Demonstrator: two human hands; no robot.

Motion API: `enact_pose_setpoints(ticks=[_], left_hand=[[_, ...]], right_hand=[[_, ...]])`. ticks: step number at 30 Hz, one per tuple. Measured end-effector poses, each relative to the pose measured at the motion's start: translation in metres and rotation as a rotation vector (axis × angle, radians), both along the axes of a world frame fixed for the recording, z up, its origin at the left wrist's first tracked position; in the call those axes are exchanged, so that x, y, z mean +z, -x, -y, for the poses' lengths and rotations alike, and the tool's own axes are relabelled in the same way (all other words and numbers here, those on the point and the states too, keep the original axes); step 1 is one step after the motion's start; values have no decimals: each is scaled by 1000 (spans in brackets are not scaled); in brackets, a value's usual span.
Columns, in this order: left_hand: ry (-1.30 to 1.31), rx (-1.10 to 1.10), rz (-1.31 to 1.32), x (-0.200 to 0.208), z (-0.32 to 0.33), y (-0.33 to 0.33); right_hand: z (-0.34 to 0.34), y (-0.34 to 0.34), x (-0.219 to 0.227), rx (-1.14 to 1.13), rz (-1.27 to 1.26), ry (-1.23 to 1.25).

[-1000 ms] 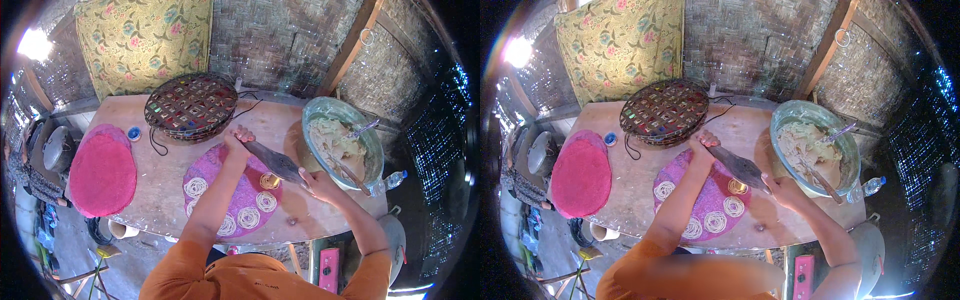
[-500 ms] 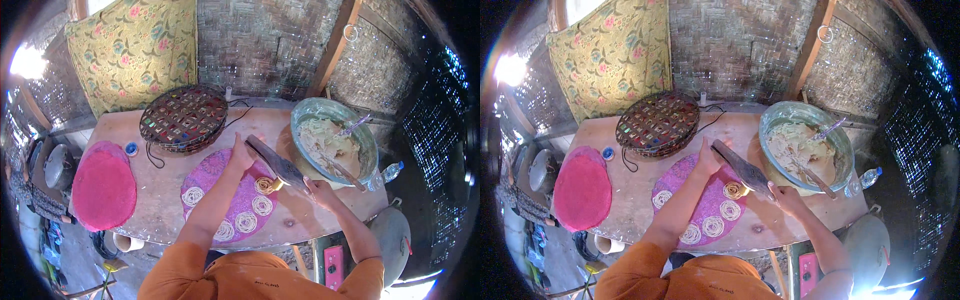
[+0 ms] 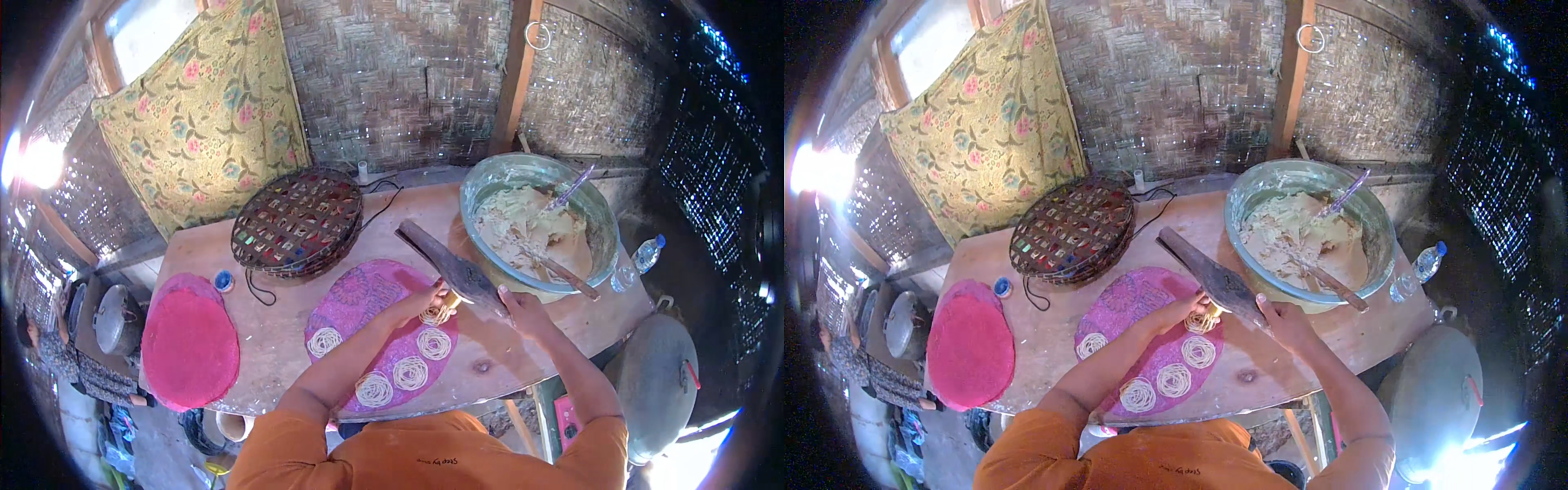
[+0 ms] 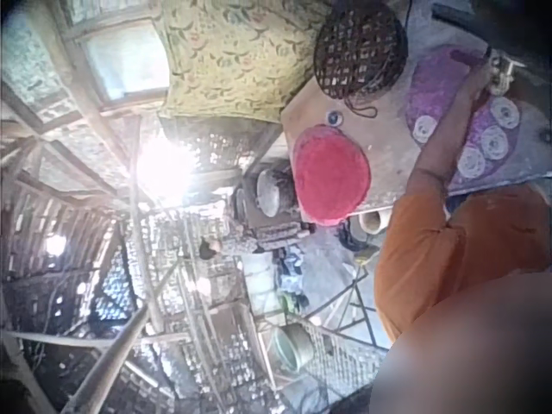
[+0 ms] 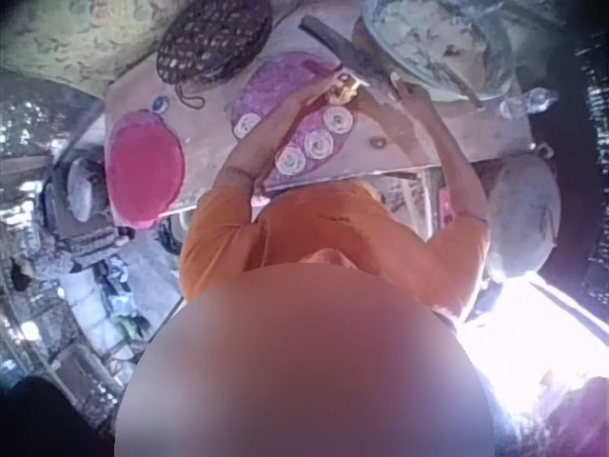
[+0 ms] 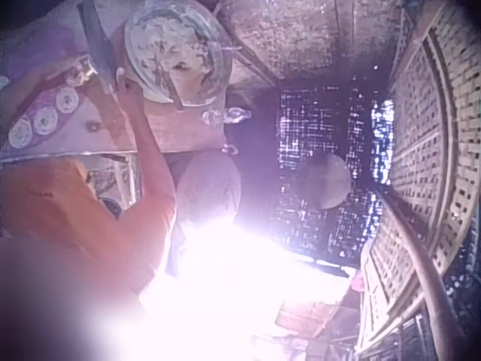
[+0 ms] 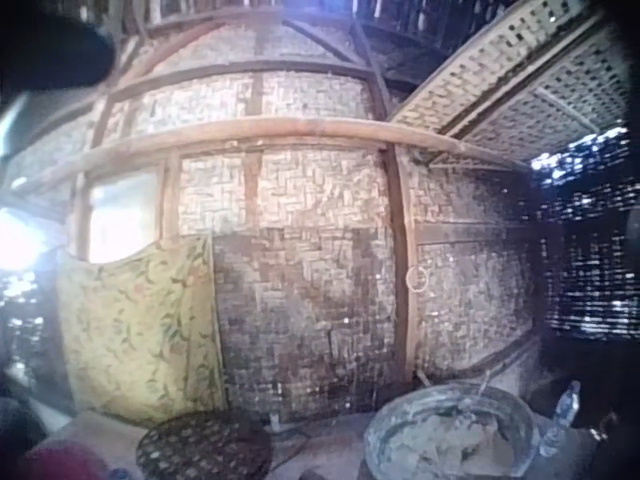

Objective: The person uses a handheld dispenser to pipe spiral patterns of dough onto circular mats. They scoop more dough from a large plastic bowl with a wooden spoon to refill the dispenser and place the finished mats into a woven basket.

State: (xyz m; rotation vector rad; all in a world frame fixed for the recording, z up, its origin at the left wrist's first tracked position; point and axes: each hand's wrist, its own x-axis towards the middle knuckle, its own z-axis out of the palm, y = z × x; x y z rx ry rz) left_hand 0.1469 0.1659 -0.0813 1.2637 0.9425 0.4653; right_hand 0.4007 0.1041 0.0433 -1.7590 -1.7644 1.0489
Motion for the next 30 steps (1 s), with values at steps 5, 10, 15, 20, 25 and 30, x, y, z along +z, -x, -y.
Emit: enact_pose_setpoints(ticks=[5, 10, 15, 20, 25, 30], left_hand=[[73, -72, -88, 22, -1, -8], [-778, -5, -436, -23, -9, -6], [-1069, -152, -874, 31, 26, 1], [-1425, 12, -961, 60, 26, 20], [-1059, 0, -374, 139, 43, 20], [-680, 8, -61, 168, 90, 44]], right_hand=[[7, -16, -5, -39, -39, -64], [20, -21, -5, -61, -102, -175], [36, -29, 0, -68, -94, -121], [43, -29, -5, -82, -196, -222], [53, -5, 53, 108, -190, -202], [75, 53, 121, 243, 172, -842]])
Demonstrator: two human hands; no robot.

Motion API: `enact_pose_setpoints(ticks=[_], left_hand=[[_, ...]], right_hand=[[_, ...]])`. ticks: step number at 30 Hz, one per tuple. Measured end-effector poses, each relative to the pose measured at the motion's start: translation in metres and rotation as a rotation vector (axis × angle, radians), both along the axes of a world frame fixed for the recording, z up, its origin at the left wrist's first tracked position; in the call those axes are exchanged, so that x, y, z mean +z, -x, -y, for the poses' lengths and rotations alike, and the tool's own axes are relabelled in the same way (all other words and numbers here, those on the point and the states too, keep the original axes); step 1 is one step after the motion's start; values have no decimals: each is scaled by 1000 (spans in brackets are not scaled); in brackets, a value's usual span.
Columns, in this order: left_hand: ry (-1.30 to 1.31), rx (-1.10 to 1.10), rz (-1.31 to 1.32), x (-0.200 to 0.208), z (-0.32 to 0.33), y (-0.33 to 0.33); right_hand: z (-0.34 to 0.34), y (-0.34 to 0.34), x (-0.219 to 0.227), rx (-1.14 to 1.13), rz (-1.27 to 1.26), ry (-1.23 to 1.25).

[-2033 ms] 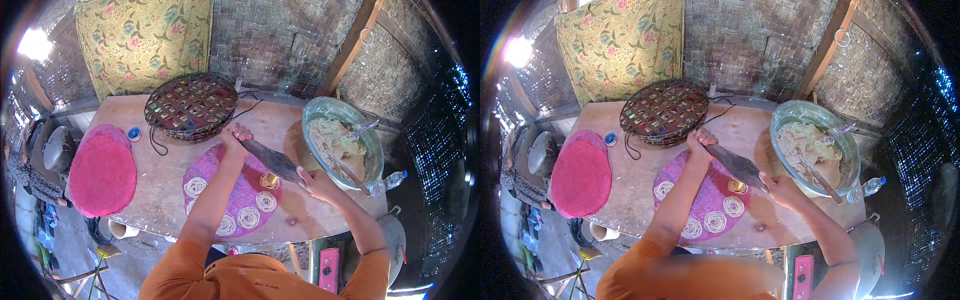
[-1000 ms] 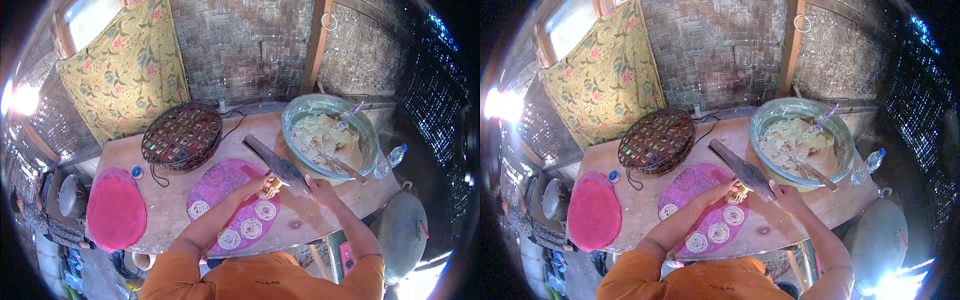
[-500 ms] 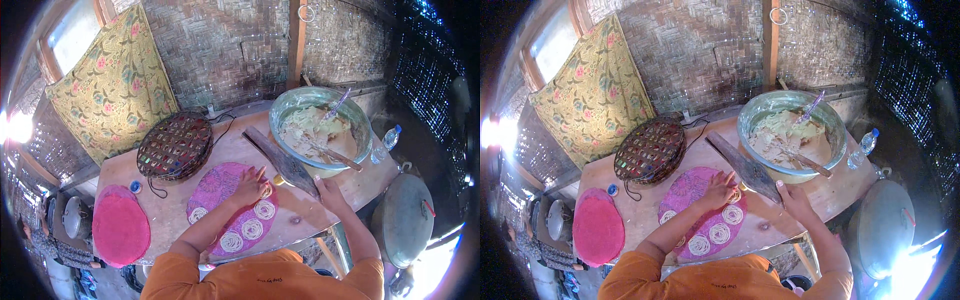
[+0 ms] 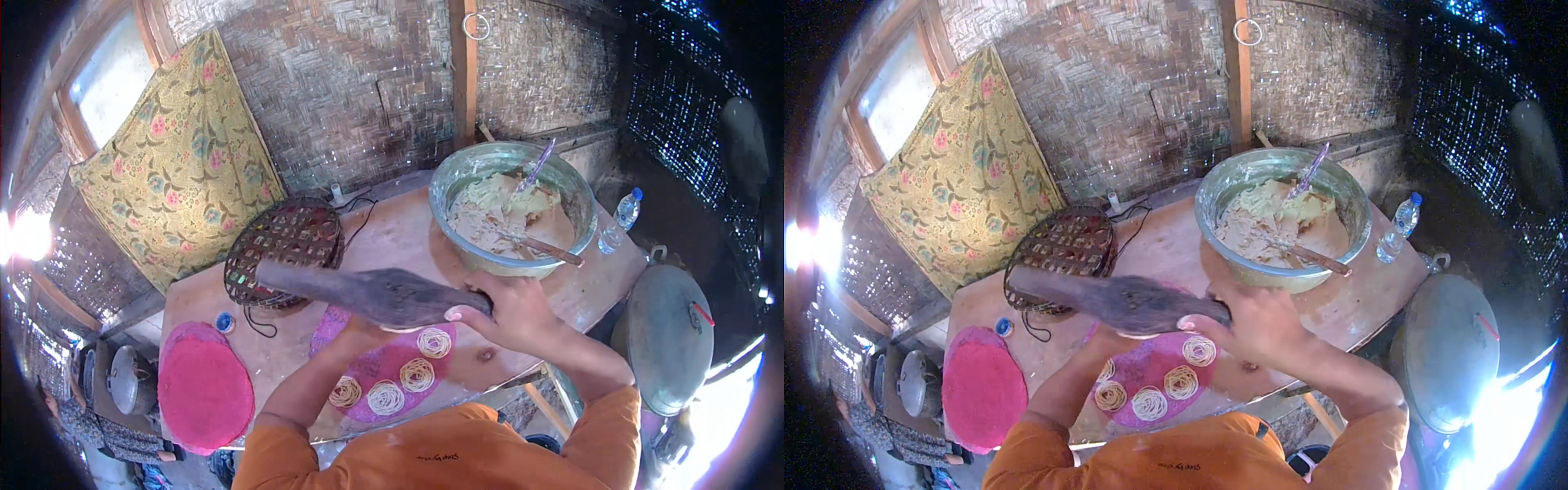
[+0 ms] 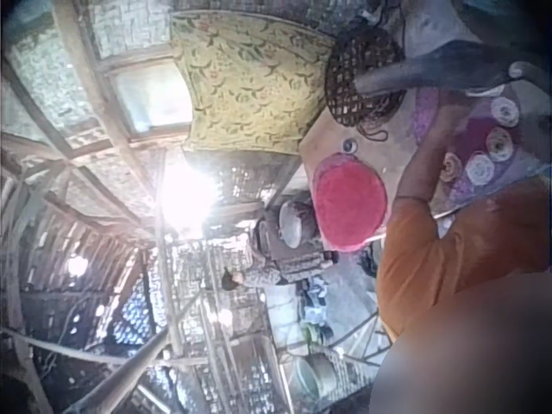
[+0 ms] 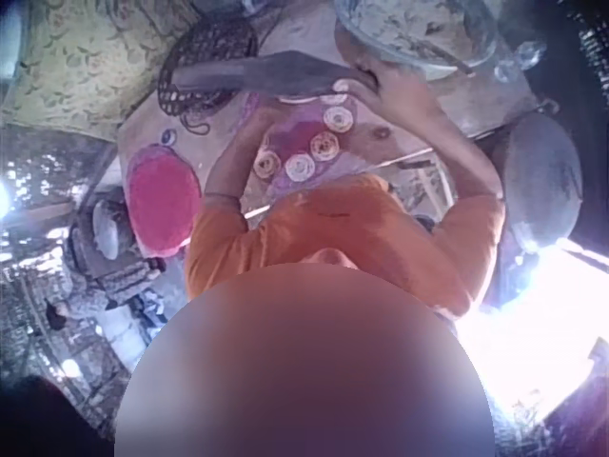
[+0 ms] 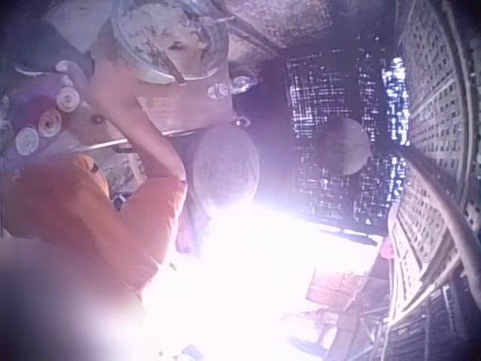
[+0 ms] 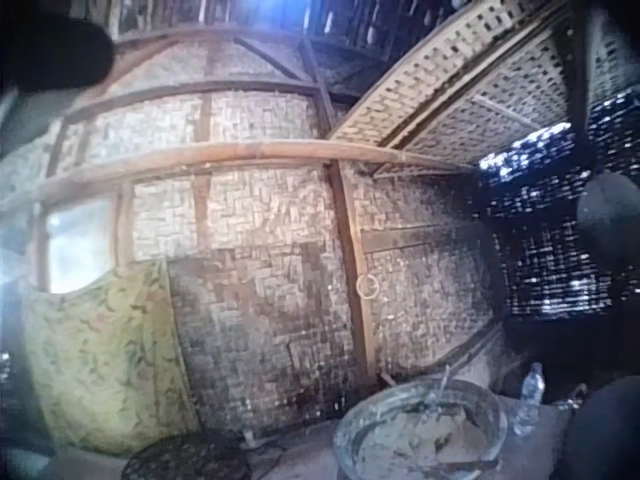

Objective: The person uses a handheld dispenser to pipe spiral patterns of dough onto circular mats. They scoop more dough from a large plastic bowl with a wooden spoon to refill the dispenser and place the finished mats into a woven basket.

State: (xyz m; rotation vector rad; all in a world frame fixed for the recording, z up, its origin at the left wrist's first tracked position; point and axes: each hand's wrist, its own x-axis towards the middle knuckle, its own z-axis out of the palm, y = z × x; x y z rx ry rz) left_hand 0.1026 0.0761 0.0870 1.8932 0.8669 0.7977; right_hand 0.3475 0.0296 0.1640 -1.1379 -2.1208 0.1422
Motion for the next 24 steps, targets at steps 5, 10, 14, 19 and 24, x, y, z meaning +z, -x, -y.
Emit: enact_pose_setpoints(ticks=[5, 10, 14, 19, 24], left_hand=[[159, -7, 173, -29, 55, 11], [1193, -503, 812, -19, 68, -25], [1276, -461, 416, -14, 49, -3], [703, -208, 288, -4, 36, 17], [7, -55, -17, 38, 42, 15]], right_hand=[[-42, -5, -10, 366, 87, 425], [-89, 25, -77, 576, -241, 755], [-49, 70, 7, 986, -285, -21], [3, 79, 84, 1000, 99, 410], [-50, 77, 58, 528, -471, -50]])
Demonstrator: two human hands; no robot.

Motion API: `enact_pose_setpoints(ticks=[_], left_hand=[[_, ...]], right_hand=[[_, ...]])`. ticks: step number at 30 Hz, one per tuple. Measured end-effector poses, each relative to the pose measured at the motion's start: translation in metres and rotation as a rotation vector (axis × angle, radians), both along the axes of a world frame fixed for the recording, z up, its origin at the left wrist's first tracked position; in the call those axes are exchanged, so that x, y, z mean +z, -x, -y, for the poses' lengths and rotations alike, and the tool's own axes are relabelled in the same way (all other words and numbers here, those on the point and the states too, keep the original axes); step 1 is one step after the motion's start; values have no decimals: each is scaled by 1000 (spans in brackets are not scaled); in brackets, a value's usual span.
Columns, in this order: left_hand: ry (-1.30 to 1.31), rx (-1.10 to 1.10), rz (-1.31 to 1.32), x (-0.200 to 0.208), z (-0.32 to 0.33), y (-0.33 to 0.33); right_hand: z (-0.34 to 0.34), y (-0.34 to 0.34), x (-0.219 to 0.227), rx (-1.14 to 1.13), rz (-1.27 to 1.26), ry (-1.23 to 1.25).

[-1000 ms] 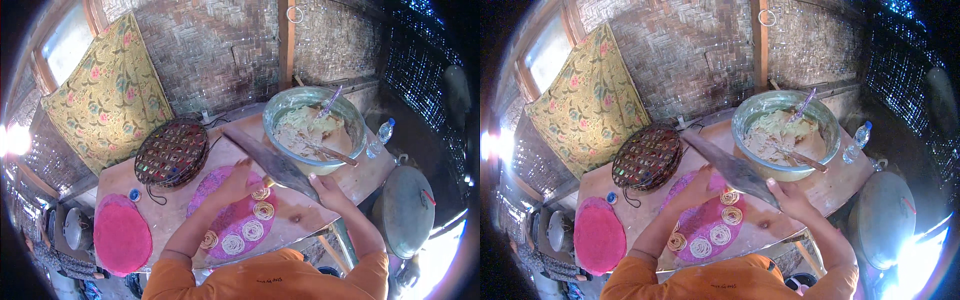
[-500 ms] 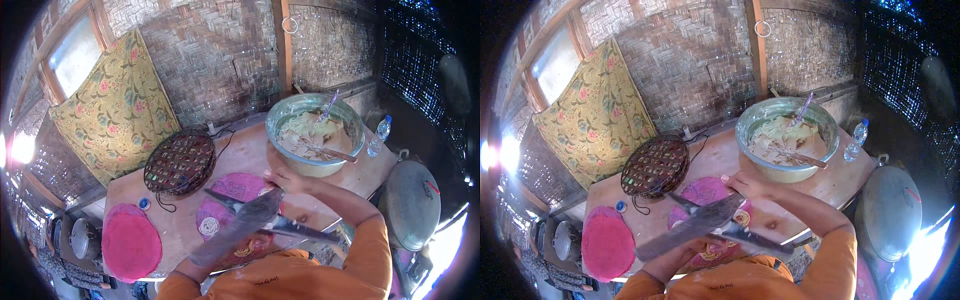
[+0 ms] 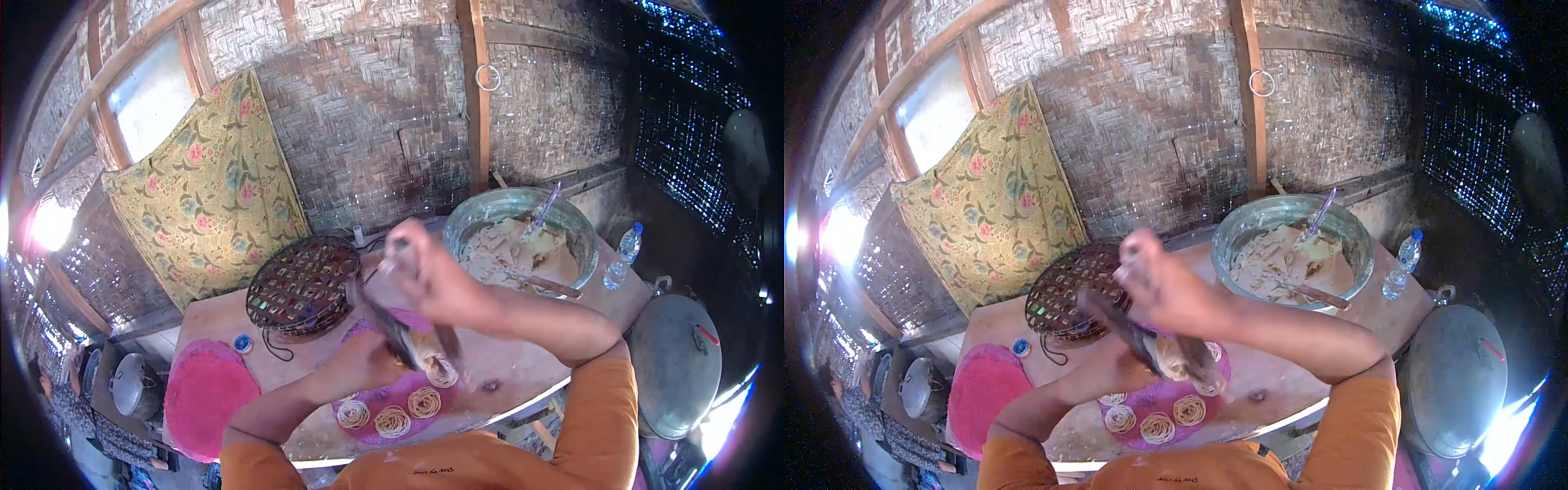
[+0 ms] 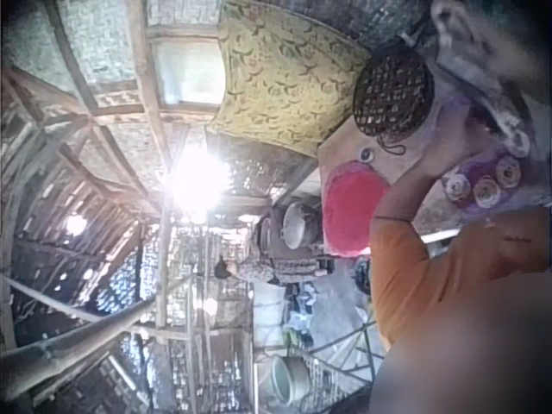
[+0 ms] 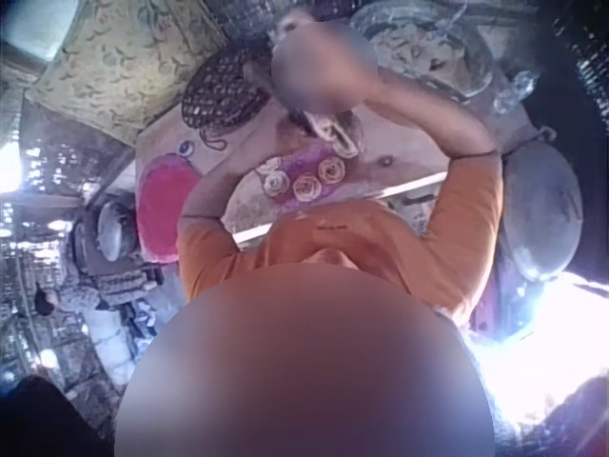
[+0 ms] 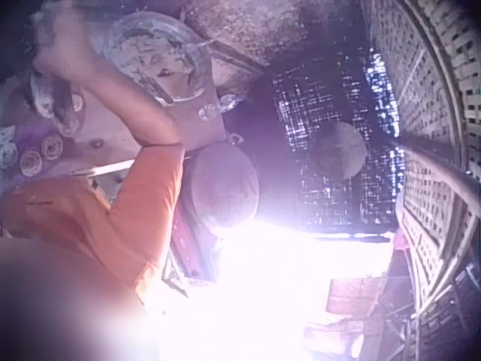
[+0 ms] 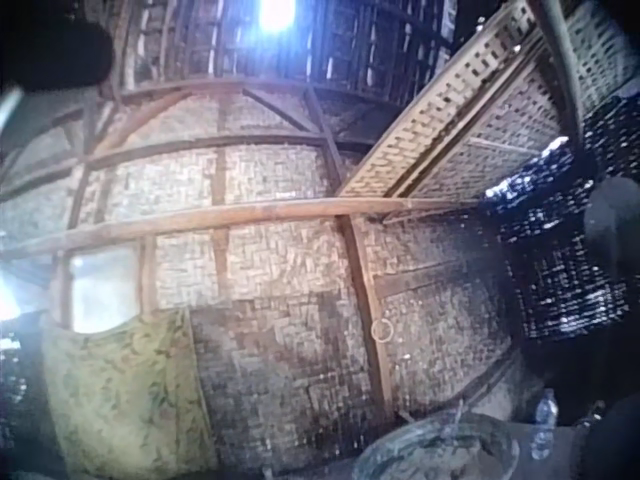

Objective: The person uses a handheld dispenser to pipe spiral patterns of dough onto circular mats. They scoop more dough from a large plastic bowl with a wooden spoon to refill the dispenser and place the finished mats into a woven basket.

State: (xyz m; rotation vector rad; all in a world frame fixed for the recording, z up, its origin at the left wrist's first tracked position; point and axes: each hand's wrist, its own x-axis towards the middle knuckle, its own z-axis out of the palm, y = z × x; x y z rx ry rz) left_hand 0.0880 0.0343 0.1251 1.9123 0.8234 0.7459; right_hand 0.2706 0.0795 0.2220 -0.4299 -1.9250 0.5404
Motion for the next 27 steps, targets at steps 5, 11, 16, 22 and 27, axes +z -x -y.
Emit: enact_pose_setpoints(ticks=[5, 11, 16, 22, 27], left_hand=[[-420, 304, -482, 20, -2, 37], [-309, 205, 1045, 36, -56, -33], [-750, 811, 710, 62, -72, 13], [-543, 805, 438, 18, -102, 21], [-427, 714, 211, -19, -111, 19]], right_hand=[[-58, -104, -8, -288, -384, 188], [-76, -97, -38, -114, -1361, 496], [-96, -141, -106, -760, 283, 236], [-86, -209, -113, -1035, 1567, 337], [-73, -214, -57, -1036, 1509, 255]])
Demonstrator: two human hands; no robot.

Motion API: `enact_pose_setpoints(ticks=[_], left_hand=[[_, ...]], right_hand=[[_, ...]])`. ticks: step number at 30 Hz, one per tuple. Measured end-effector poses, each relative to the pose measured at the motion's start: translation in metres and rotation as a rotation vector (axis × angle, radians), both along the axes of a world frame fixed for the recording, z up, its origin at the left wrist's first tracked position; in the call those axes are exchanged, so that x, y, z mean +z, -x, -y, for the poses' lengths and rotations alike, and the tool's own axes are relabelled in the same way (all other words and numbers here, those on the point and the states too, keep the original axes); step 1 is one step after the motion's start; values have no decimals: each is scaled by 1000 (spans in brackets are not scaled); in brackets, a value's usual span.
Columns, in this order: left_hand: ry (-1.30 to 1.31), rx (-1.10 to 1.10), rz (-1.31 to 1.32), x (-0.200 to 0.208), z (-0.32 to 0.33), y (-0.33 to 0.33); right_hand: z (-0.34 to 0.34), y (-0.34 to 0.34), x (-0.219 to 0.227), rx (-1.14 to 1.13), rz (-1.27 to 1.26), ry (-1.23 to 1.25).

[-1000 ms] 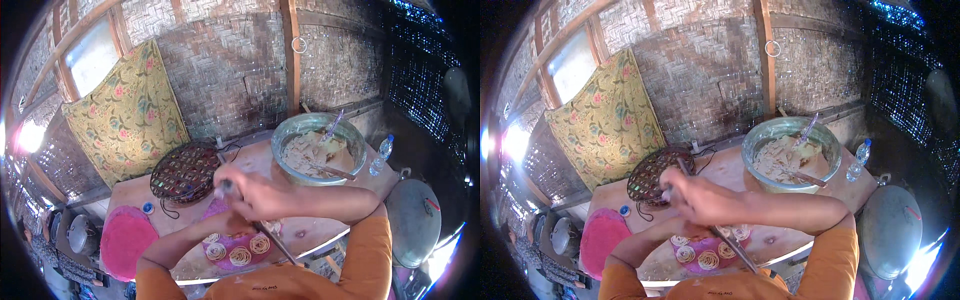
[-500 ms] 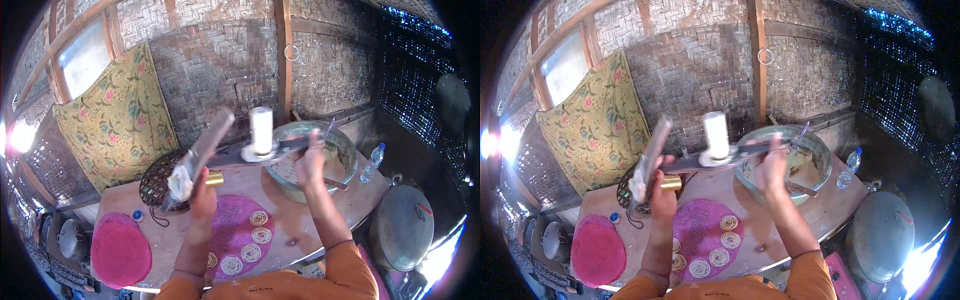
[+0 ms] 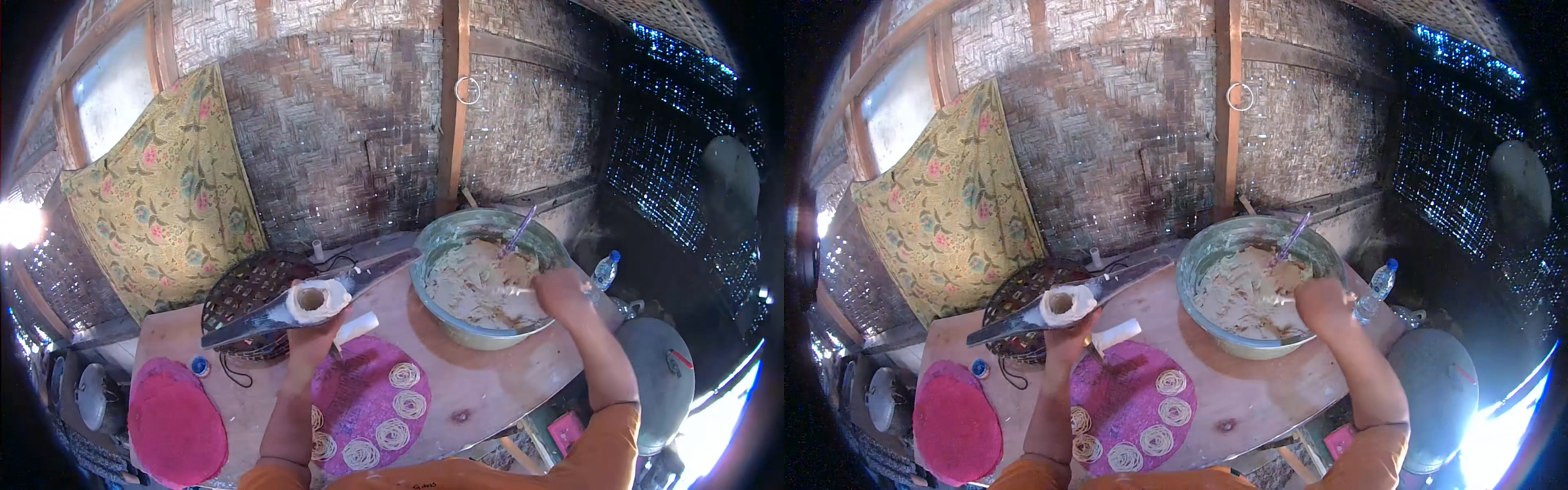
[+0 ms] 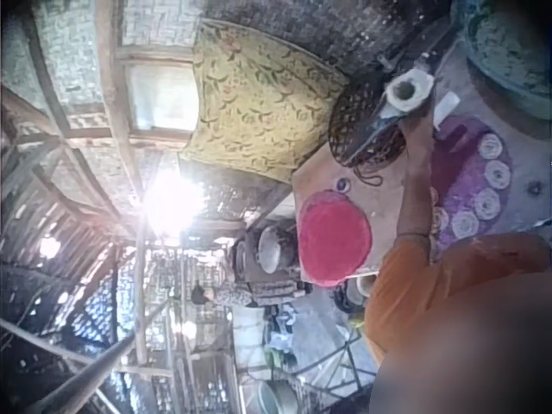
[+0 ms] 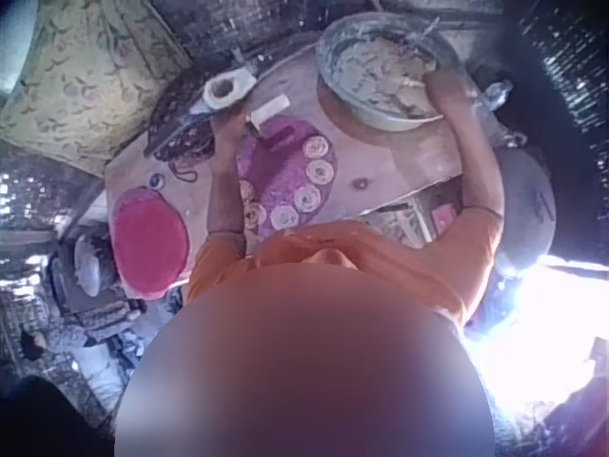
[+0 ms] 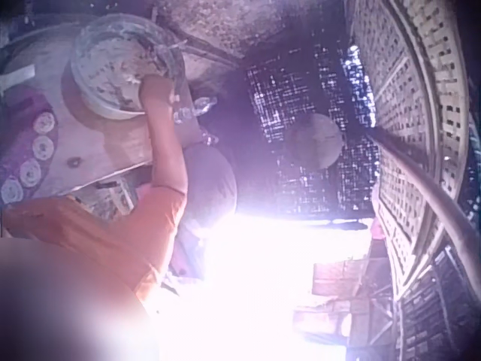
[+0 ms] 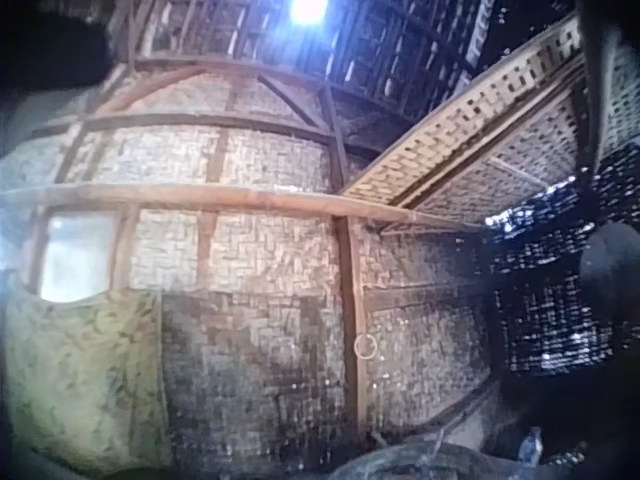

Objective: The person uses a handheld dispenser to pipe spiral patterns of dough onto circular mats. They scoop more dough from a large plastic bowl with a wooden spoon to refill the dispenser and place the finished mats into a woven basket.

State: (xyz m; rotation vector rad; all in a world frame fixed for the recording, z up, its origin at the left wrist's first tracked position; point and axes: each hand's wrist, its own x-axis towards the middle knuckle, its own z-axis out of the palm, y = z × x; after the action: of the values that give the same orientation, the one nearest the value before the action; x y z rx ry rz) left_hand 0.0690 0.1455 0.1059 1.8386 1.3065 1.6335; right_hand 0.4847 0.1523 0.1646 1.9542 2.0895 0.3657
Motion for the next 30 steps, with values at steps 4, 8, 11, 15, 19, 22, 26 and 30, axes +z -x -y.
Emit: enact_pose_setpoints(ticks=[4, 8, 11, 15, 19, 22, 26, 30], left_hand=[[177, -34, 170, -29, -9, 5], [-231, 311, -232, -64, -17, 32], [-97, 310, -117, -43, -7, 22], [-97, 323, -156, -69, -20, 34], [-8, 266, -154, -57, -3, 30], [-59, 244, -15, -85, -12, 43], [-7, 242, 52, -90, -13, 48], [-11, 324, -42, -77, -8, 34]], right_hand=[[2, -11, 9, -74, -59, 69], [-3, -12, -31, -68, -141, 191], [-7, 2, -47, -79, -179, 280], [3, 21, -20, -21, -185, 375], [19, 5, 21, 22, -274, 249], [5, 1, 14, 29, -198, 134], [-28, 0, -27, 115, -209, 185], [-36, -2, -46, 135, -264, 357]])
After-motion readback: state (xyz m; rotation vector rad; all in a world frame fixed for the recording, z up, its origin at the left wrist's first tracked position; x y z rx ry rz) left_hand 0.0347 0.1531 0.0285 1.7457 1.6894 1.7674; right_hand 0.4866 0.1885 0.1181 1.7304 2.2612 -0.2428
